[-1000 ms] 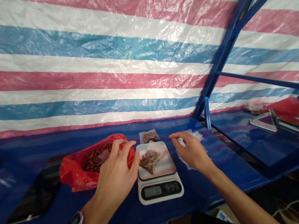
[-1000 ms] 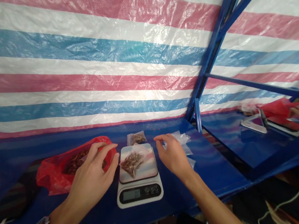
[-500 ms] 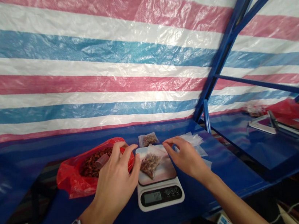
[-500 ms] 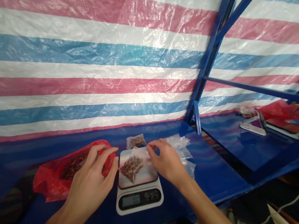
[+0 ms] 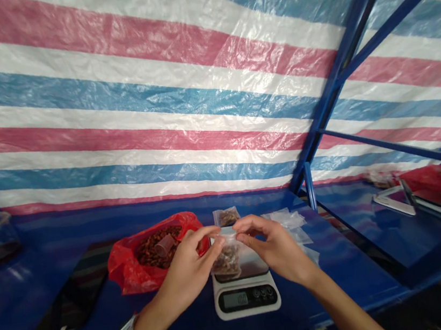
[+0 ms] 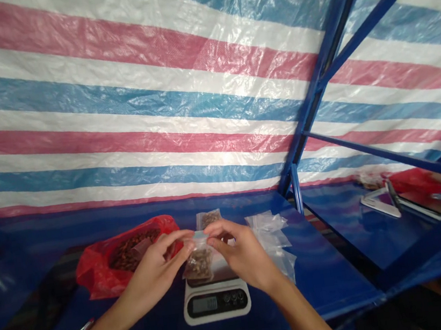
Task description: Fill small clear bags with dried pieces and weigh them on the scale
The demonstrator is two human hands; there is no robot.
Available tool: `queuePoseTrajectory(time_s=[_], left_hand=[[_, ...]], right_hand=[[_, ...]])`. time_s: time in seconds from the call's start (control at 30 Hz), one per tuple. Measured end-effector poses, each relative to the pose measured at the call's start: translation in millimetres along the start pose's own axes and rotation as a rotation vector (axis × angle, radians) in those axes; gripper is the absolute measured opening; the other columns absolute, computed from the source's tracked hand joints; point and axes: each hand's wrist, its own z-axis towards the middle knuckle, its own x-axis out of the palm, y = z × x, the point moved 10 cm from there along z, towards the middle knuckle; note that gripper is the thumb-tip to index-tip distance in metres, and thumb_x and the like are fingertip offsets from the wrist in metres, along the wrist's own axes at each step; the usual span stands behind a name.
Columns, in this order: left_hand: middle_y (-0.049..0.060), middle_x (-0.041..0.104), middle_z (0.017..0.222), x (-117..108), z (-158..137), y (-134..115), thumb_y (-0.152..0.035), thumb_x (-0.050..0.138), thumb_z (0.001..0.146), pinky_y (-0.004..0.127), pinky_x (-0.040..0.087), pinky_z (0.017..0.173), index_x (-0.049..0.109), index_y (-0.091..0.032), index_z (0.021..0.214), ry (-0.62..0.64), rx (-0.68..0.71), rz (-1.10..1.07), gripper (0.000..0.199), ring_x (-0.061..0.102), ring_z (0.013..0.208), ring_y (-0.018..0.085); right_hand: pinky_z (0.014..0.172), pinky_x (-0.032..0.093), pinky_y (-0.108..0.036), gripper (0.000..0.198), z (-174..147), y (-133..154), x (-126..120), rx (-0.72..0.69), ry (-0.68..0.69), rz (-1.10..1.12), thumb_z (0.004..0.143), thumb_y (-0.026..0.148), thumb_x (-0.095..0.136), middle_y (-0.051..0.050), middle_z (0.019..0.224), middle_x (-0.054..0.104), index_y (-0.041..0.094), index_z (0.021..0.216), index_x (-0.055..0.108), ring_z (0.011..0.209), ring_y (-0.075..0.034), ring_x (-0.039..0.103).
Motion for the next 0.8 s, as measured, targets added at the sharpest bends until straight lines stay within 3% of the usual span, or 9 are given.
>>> queuePoseTrajectory(time_s=[0.2, 0.4, 0.53, 0.63, 0.8], left_hand=[[0.003, 0.076, 0.086, 5, -1, 6, -0.049, 0.057, 0.095, 0.028, 0.05, 0.071, 0.076, -0.019, 0.095, 0.068, -0.083, -0.208, 0.036, 0.067, 0.079, 0.021], [0.003, 0.075, 0.086, 4, 1, 8, -0.05, 0.057, 0.095, 0.027, 0.049, 0.073, 0.075, -0.019, 0.092, 0.051, -0.09, -0.234, 0.036, 0.067, 0.082, 0.021], [0.003, 0.074, 0.083, 8, 3, 1, -0.05, 0.057, 0.094, 0.027, 0.049, 0.072, 0.074, -0.018, 0.09, 0.036, -0.083, -0.269, 0.036, 0.066, 0.079, 0.021], [0.004, 0.074, 0.083, 12, 1, -3, -0.048, 0.059, 0.092, 0.027, 0.049, 0.071, 0.075, -0.017, 0.09, 0.038, -0.085, -0.296, 0.034, 0.065, 0.079, 0.021], [0.003, 0.074, 0.085, 17, -3, -4, -0.045, 0.06, 0.092, 0.028, 0.049, 0.074, 0.073, -0.018, 0.09, 0.078, -0.085, -0.265, 0.03, 0.066, 0.081, 0.02]], right_hand=[[0.076, 0.051, -0.029, 0.03, 0, -1, 10, 0.017, -0.013, 0.1, 0.089, 0.034, 0.068, 0.002, 0.087, 0.068, 0.024, 0.117, 0.064, 0.079, -0.015, 0.065], [0.073, 0.048, -0.028, 0.021, -1, 8, 8, -0.001, -0.064, 0.01, 0.09, 0.03, 0.063, 0.002, 0.086, 0.064, 0.024, 0.11, 0.065, 0.075, -0.014, 0.059], [0.074, 0.049, -0.028, 0.026, -4, 16, 8, -0.023, -0.069, -0.007, 0.092, 0.03, 0.06, 0.001, 0.09, 0.064, 0.025, 0.117, 0.062, 0.076, -0.014, 0.058], [0.074, 0.05, -0.027, 0.032, -6, 13, 14, -0.02, -0.055, 0.028, 0.093, 0.03, 0.059, 0.0, 0.095, 0.063, 0.025, 0.124, 0.06, 0.08, -0.015, 0.061], [0.074, 0.048, -0.027, 0.024, -10, 6, 16, -0.042, -0.116, -0.021, 0.095, 0.027, 0.058, 0.001, 0.088, 0.062, 0.025, 0.118, 0.06, 0.075, -0.014, 0.057]])
